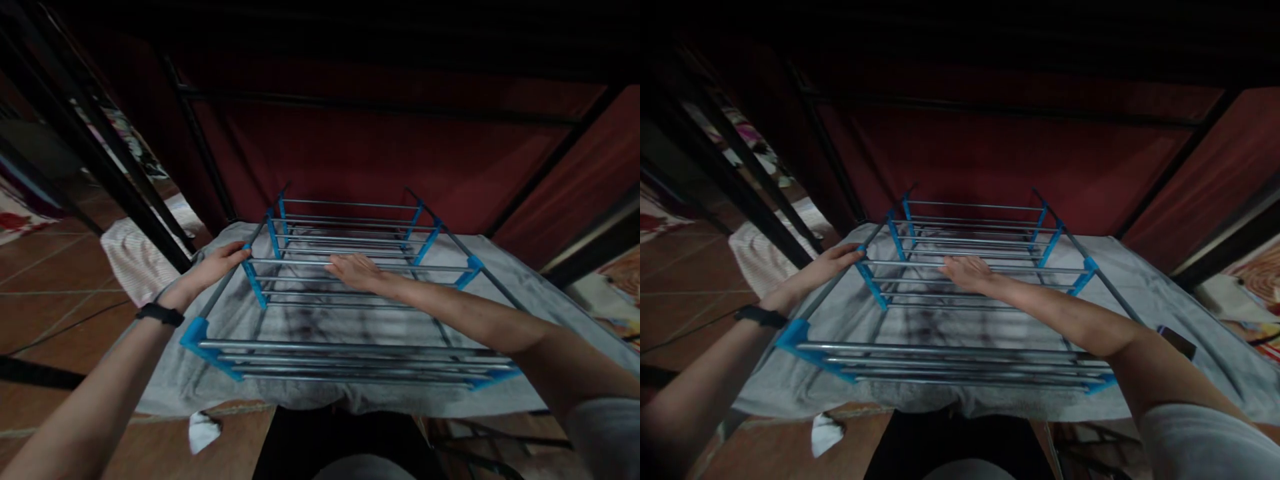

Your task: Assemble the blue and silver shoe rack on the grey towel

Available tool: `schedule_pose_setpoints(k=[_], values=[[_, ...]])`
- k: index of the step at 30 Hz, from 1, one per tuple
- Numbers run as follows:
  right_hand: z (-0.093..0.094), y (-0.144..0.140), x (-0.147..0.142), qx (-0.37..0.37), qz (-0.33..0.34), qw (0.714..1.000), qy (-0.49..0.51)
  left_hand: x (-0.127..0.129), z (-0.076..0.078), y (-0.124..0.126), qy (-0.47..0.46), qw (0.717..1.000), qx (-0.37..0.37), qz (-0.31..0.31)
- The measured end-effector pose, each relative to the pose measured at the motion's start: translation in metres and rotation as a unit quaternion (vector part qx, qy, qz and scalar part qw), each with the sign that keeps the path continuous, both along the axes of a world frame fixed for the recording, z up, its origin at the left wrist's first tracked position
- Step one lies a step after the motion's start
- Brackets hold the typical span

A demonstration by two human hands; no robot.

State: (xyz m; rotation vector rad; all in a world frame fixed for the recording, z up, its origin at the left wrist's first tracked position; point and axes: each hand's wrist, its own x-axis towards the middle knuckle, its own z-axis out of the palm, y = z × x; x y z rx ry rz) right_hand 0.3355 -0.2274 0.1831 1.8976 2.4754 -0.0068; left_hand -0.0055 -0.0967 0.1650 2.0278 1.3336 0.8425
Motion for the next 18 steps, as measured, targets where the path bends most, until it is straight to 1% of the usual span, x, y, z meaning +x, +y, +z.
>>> schedule_pose_setpoints(k=[2, 4, 6, 8, 9, 10, 12, 16, 18], values=[[-0.001, 0.0, -0.001, 0.001, 0.003, 1.0, 0.002, -0.001, 0.007, 0.0, 0.073, 0.997, 0.026, -0.025], [-0.004, 0.0, -0.003, 0.011, 0.015, 1.0, 0.002, 0.003, 0.017, -0.006, 0.163, 0.984, 0.063, -0.025], [-0.006, 0.0, -0.006, 0.025, 0.025, 0.999, -0.001, 0.009, 0.028, -0.016, 0.28, 0.953, 0.115, -0.004], [-0.007, 0.001, -0.011, 0.04, 0.027, 0.999, -0.002, 0.017, 0.037, -0.026, 0.385, 0.907, 0.168, 0.008], [-0.007, 0.002, -0.013, 0.043, 0.024, 0.999, -0.002, 0.02, 0.041, -0.031, 0.421, 0.887, 0.188, 0.007], [-0.007, 0.003, -0.015, 0.042, 0.02, 0.999, -0.003, 0.023, 0.043, -0.034, 0.444, 0.873, 0.201, 0.005], [-0.007, 0.005, -0.018, 0.032, 0.015, 0.999, -0.007, 0.026, 0.044, -0.037, 0.462, 0.862, 0.207, 0.008], [-0.007, 0.01, -0.019, 0.018, 0.018, 0.999, -0.021, 0.024, 0.041, -0.034, 0.447, 0.872, 0.199, 0.01], [-0.006, 0.011, -0.018, 0.017, 0.019, 0.999, -0.027, 0.024, 0.04, -0.033, 0.446, 0.872, 0.203, 0.007]])
